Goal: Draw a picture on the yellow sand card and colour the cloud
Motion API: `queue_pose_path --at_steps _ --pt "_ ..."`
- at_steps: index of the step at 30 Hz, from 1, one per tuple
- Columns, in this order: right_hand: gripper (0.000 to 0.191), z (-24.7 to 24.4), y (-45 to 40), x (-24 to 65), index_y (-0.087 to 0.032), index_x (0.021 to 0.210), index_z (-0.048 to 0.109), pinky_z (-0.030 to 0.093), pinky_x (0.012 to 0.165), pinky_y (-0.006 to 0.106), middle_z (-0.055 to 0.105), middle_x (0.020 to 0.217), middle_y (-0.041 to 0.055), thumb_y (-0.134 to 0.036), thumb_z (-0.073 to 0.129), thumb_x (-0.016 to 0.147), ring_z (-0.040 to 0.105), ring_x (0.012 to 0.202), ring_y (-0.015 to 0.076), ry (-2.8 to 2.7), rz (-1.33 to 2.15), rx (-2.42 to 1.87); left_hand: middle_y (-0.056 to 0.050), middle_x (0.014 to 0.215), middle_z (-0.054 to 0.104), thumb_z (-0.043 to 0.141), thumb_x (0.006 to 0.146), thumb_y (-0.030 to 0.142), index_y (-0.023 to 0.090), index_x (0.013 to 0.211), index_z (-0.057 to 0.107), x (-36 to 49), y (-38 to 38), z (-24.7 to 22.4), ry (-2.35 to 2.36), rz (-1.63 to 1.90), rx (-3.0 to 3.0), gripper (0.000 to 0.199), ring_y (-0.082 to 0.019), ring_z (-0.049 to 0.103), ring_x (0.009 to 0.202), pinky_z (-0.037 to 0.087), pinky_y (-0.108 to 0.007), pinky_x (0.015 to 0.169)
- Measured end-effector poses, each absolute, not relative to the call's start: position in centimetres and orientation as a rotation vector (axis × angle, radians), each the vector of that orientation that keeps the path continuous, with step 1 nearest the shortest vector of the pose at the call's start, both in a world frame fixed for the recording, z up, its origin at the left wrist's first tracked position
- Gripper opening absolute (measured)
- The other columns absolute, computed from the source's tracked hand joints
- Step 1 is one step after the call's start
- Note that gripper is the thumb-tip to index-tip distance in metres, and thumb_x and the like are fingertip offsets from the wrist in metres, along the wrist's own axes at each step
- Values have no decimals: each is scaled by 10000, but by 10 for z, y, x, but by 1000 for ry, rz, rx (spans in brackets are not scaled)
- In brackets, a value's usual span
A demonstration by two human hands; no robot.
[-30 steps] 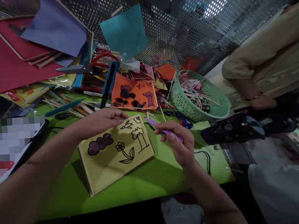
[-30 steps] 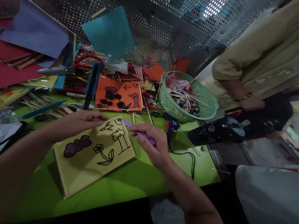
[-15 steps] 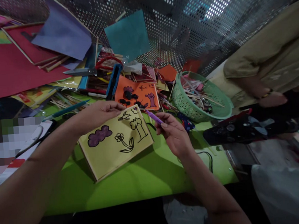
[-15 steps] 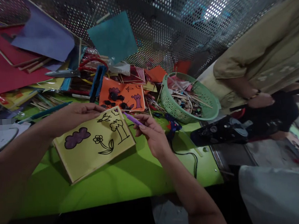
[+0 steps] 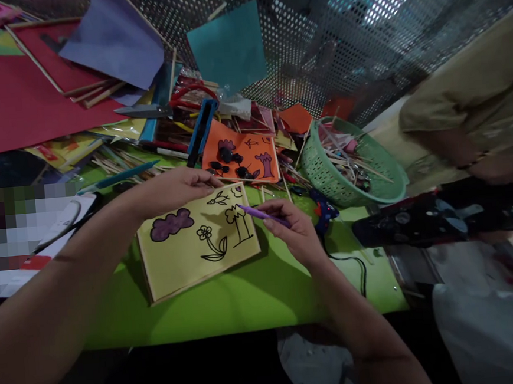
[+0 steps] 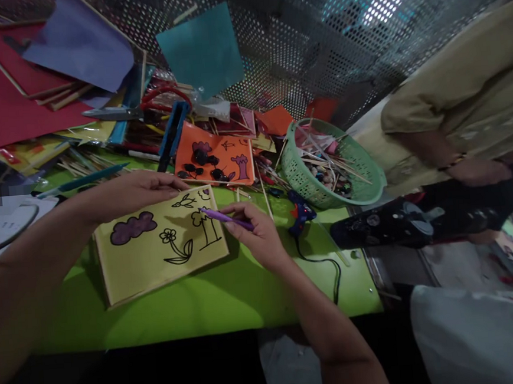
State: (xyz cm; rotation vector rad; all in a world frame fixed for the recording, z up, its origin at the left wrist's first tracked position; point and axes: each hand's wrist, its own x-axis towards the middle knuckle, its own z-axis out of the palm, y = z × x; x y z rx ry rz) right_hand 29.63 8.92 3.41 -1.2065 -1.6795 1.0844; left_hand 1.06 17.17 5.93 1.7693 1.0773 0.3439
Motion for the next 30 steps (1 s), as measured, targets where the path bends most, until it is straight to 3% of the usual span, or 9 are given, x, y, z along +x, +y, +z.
queue_pose_path --at_steps 8,22,30 --pt "137 36 91 295 -278 1055 793 546 817 363 787 999 26 -277 746 926 699 895 196 -1921 903 -1178 -50 1166 786 535 970 376 172 1203 743 10 172 52 982 308 1850 373 -196 677 1018 494 -302 887" --pt "142 38 90 294 -285 1059 806 545 777 357 799 958 20 -275 732 938 695 839 192 -2035 763 -1219 -61 1176 785 606 840 407 221 1137 805 15 175 53 1016 296 1833 403 -273 687 1074 496 -353 948" --pt "164 36 89 294 -312 1088 809 543 757 354 799 953 16 -291 724 950 689 819 189 -2054 735 -1202 -58 1220 783 521 960 313 164 1197 763 16 168 60 972 300 1891 370 -202 685 1067 482 -312 944"
